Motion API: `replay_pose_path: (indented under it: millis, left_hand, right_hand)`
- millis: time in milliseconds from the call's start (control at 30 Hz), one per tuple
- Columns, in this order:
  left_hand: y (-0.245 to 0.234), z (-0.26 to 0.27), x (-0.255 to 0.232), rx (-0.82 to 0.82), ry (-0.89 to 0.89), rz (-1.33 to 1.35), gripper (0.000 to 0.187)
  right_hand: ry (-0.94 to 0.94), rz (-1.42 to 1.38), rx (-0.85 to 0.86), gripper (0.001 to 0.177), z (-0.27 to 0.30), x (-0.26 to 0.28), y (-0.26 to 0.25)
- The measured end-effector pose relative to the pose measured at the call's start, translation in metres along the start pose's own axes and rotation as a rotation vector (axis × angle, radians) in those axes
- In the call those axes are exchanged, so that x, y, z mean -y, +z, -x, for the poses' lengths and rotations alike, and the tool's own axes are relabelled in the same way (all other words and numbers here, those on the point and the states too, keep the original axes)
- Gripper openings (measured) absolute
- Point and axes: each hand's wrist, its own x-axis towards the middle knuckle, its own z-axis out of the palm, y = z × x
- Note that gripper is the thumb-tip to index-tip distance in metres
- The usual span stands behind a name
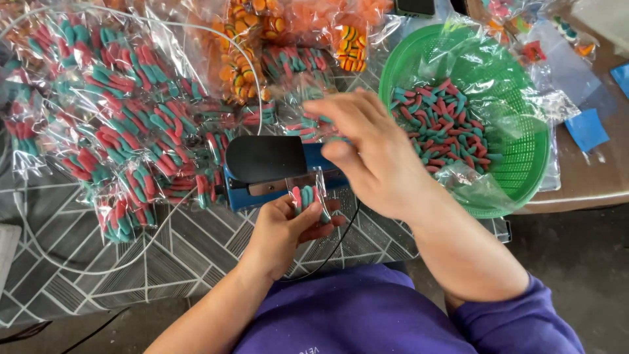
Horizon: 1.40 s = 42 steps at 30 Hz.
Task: Manually filling small plastic bags with small food items and sealing them with a heat sealer.
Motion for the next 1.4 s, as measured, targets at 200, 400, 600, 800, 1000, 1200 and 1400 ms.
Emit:
replay_pose_path:
  millis: [200, 400, 600, 800, 1000, 1200, 1400]
  left_hand:
    - [-0.005, -0.013, 0.010, 0.017, 0.014, 0.028, 0.030]
    - [-0.002, -0.016, 0.011, 0.007, 0.039, 0.098, 0.024]
    - [-0.003, -0.019, 0.017, -0.003, 0.072, 0.145, 0.027]
    - [0.000, -0.018, 0.015, 0.006, 0.091, 0.137, 0.028]
    - [-0.005, -0.018, 0.011, 0.036, 0.043, 0.089, 0.037]
    - [-0.009, -0.018, 0.007, 0.083, 0.017, 0.013, 0.037]
    - [-0.008, -0.019, 0.008, 0.074, 0.008, -0.021, 0.039]
  right_hand:
    - [0.179, -0.001, 0.112, 0.078, -0.028, -0.020, 0.036]
    - [0.088, 0.197, 0.055, 0.072, -0.034, -0.033, 0.059]
    - [0.130, 0.226, 0.141, 0.075, -0.033, -0.036, 0.068]
    - [0.159, 0.248, 0.163, 0.066, -0.034, -0.037, 0.074]
    - [0.144, 0.454, 0.134, 0.062, -0.035, -0.037, 0.083]
    - [0.160, 0.437, 0.200, 0.056, -0.035, -0.037, 0.086]
    - [0.133, 0.445, 0.218, 0.055, -0.033, -0.036, 0.085]
